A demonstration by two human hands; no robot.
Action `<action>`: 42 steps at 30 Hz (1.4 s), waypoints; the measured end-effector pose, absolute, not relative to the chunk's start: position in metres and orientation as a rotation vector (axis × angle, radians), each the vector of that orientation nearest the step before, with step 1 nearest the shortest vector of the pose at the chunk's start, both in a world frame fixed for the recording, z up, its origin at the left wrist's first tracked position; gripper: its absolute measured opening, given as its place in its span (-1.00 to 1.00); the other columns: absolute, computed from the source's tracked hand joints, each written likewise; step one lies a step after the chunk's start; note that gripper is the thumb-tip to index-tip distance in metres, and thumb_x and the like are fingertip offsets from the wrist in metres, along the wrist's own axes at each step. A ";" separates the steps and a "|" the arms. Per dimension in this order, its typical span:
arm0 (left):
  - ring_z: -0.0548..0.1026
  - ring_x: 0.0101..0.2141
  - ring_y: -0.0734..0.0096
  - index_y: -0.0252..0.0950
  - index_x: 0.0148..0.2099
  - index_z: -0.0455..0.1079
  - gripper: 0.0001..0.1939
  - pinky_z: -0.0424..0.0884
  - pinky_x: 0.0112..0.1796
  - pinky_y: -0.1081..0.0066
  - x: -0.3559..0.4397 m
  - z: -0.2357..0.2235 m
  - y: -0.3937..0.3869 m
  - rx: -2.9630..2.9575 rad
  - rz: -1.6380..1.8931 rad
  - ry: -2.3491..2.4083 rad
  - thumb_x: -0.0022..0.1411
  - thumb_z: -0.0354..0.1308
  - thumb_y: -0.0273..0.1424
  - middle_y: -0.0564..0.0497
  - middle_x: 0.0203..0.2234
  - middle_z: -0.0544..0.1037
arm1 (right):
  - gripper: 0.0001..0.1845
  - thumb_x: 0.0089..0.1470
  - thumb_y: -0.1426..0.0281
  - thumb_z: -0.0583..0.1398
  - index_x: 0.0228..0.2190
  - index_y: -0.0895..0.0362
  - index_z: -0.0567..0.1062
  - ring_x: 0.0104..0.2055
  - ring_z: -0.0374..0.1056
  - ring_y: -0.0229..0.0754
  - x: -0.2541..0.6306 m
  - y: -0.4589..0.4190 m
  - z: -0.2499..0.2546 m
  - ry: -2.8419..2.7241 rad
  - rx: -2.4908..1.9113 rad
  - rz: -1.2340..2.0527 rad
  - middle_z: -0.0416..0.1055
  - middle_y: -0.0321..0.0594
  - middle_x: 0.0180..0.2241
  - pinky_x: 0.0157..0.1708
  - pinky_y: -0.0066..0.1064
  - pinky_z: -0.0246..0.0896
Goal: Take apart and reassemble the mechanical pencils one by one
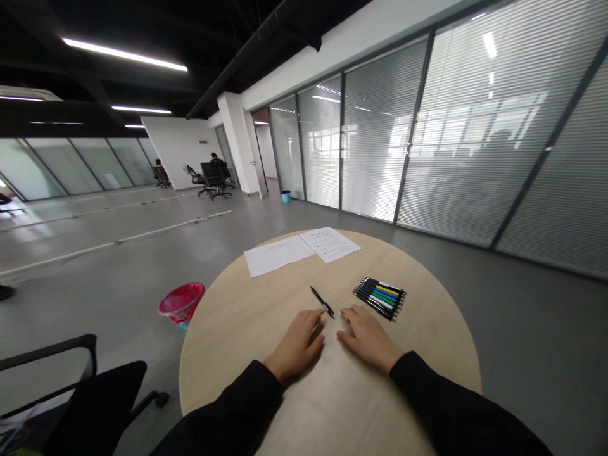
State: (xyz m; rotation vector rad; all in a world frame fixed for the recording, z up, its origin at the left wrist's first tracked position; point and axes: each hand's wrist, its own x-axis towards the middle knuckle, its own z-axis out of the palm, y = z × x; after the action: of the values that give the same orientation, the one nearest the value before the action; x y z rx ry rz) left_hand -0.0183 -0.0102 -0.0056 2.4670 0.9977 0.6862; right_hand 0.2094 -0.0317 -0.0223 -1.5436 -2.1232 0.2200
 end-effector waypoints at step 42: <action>0.41 -0.12 0.17 -0.28 -0.19 0.46 -0.75 0.34 -0.01 0.18 -0.067 -0.001 0.022 2.423 0.694 1.189 0.32 -0.06 -0.41 -0.15 -0.20 0.47 | -0.82 0.14 0.55 0.14 -0.31 0.15 0.55 -0.18 0.34 -0.14 0.218 -0.005 -0.038 -1.966 -1.349 0.391 0.44 -0.17 -0.29 -0.10 -0.35 0.19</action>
State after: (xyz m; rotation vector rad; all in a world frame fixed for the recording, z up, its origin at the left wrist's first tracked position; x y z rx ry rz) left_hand -0.0667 0.0223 -0.0010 2.4230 1.1890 0.6941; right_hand 0.2178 -0.0054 -0.0384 -1.3493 -1.9662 0.3911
